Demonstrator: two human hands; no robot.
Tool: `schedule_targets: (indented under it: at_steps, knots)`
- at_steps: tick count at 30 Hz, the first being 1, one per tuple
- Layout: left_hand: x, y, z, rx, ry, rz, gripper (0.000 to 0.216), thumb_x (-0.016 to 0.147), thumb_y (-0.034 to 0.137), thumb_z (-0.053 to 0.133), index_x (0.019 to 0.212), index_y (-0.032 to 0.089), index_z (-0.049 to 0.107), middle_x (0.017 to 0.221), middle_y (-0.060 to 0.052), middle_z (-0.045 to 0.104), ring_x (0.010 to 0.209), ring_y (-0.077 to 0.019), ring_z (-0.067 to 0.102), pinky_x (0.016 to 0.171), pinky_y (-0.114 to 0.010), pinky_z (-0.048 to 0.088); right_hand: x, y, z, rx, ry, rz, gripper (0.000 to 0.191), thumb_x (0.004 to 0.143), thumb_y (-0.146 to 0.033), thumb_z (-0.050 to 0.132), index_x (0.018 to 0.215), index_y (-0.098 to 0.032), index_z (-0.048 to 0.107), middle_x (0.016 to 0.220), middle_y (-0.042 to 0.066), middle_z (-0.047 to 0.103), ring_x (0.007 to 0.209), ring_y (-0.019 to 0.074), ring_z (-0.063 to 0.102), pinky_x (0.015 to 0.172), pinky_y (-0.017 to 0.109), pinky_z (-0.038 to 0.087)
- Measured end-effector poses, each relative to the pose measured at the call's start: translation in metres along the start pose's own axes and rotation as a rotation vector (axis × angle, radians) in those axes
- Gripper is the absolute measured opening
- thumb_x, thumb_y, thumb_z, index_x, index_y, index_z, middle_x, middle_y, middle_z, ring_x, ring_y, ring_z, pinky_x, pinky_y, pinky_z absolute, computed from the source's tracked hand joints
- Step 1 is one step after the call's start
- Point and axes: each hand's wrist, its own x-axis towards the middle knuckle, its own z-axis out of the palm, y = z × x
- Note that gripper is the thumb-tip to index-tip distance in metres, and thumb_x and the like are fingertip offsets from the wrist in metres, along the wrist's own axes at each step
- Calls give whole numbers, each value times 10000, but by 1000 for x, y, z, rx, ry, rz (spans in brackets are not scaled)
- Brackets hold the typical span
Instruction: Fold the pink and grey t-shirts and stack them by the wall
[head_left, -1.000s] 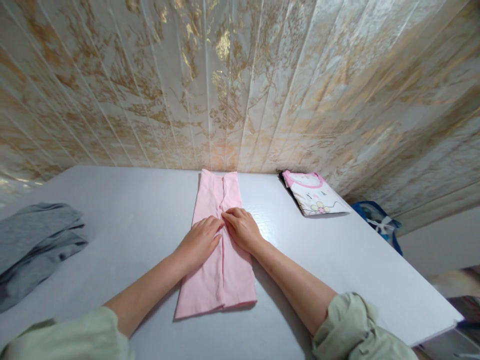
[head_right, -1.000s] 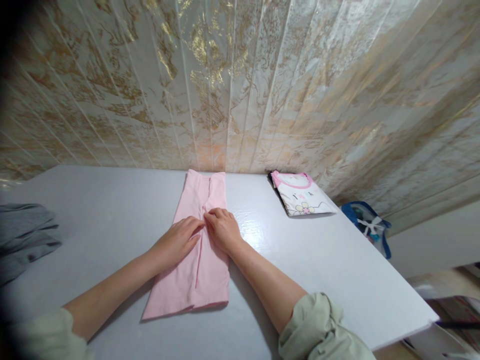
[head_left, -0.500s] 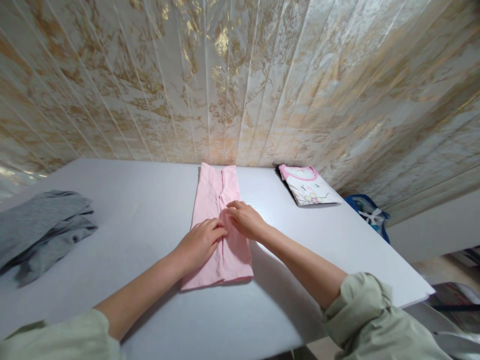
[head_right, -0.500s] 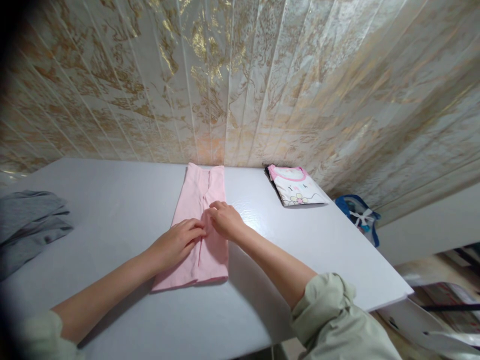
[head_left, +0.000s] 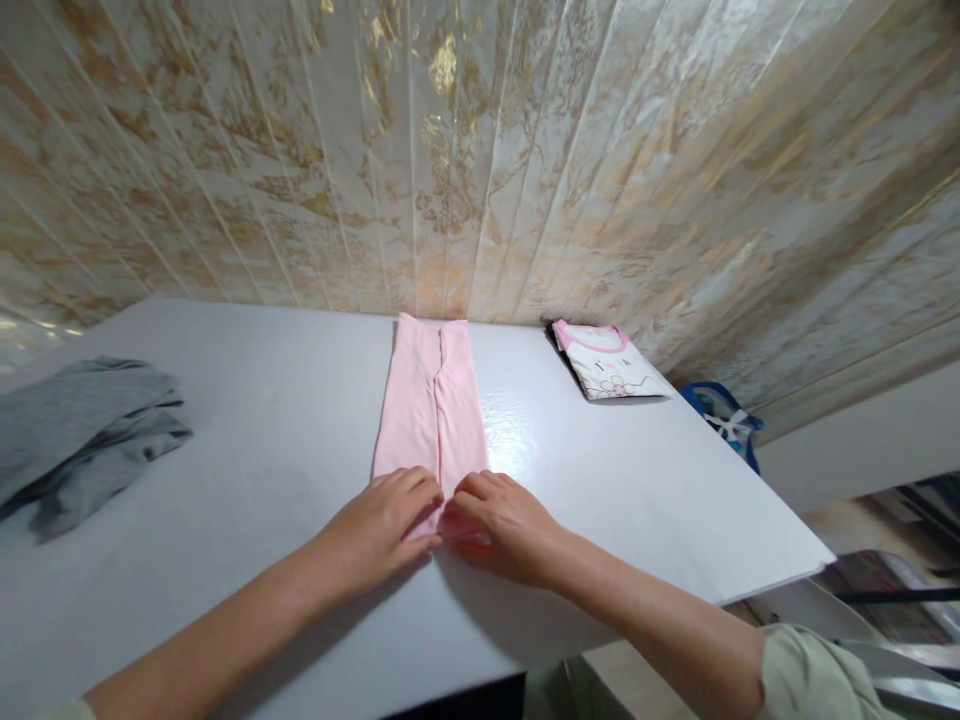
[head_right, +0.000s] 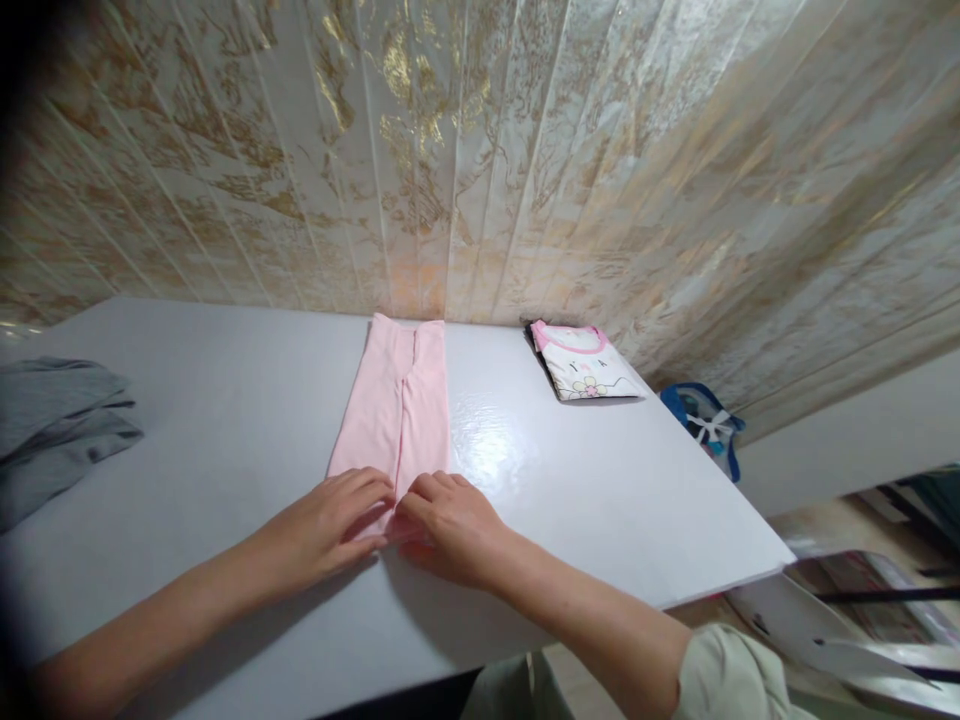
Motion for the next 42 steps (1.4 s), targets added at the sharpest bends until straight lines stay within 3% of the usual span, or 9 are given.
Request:
schedule_targets:
  at_steps: [4, 11, 16, 20, 22, 25, 31, 38, 42]
  knots:
    - [-6, 4, 10, 48, 38, 2, 149, 836, 217, 562, 985, 212, 552, 1088, -58, 601, 1047, -224, 548, 948, -404, 436, 2, -2, 10, 35, 29, 45, 44, 865, -168, 609, 891, -190, 638, 891, 38, 611, 832, 171, 549, 748, 289, 413]
    - [-8, 9, 11, 32, 26, -8, 136, 884, 137, 416, 902, 191, 540, 966, -58, 609, 940, -202, 562, 902, -385, 452, -4, 0, 9, 354, 149, 119, 214, 819, -32, 567, 914, -199, 660, 894, 14, 621, 821, 132, 576, 727, 229, 434]
    - [-9, 13, -2, -57, -9, -14, 124, 900, 224, 471, 914, 211, 594, 976, -38, 634, 944, -190, 590, 888, -355, 466, -4, 3, -4, 322, 85, 63, 180, 896, -135, 557, 960, -207, 709, 908, 33, 654, 832, 143, 602, 749, 248, 464]
    - [9, -1, -11, -17, 119, -43, 294, 956, 258, 356, 1061, 204, 625, 1090, -69, 666, 1030, -192, 608, 940, -360, 474, 16, 18, -12, 222, 180, 98, 250, 931, -136, 495, 1073, -209, 689, 1045, 62, 659, 951, 157, 614, 827, 276, 489]
    - [21, -14, -6, 104, 192, -80, 360, 957, 264, 344, 1194, 164, 596, 1256, -118, 628, 1183, -224, 560, 1038, -408, 424, 32, 26, -10, 137, 191, 93, 281, 940, -138, 473, 1133, -200, 668, 1120, 82, 651, 1019, 169, 609, 881, 299, 490]
    - [31, -33, 13, 305, 175, -169, 513, 929, 360, 429, 1359, 86, 488, 1456, -184, 474, 1363, -284, 412, 1138, -472, 309, 53, 35, 4, 24, 160, 48, 356, 930, -135, 470, 1264, -163, 592, 1274, 115, 602, 1154, 187, 565, 979, 333, 458]
    - [21, -48, 40, 457, 183, -189, 662, 924, 498, 413, 1450, 97, 390, 1540, -155, 344, 1426, -270, 320, 1171, -456, 249, 59, 40, 34, -52, 230, 25, 478, 925, -227, 510, 1390, -127, 469, 1433, 121, 488, 1315, 215, 435, 1113, 392, 342]
    - [7, -39, 30, 400, 103, -152, 669, 890, 579, 445, 1432, 185, 447, 1518, -118, 401, 1410, -312, 342, 1146, -498, 282, 54, 39, 37, -31, 246, -5, 411, 975, -211, 424, 1379, -158, 481, 1414, 123, 514, 1302, 209, 465, 1091, 424, 374]
    - [9, -27, 8, 309, 93, -126, 431, 936, 456, 430, 1261, 239, 612, 1339, -88, 611, 1259, -275, 527, 1074, -477, 386, 51, 41, 26, 56, 210, -64, 363, 975, -210, 431, 1317, -177, 547, 1366, 103, 561, 1251, 177, 519, 1056, 348, 424]
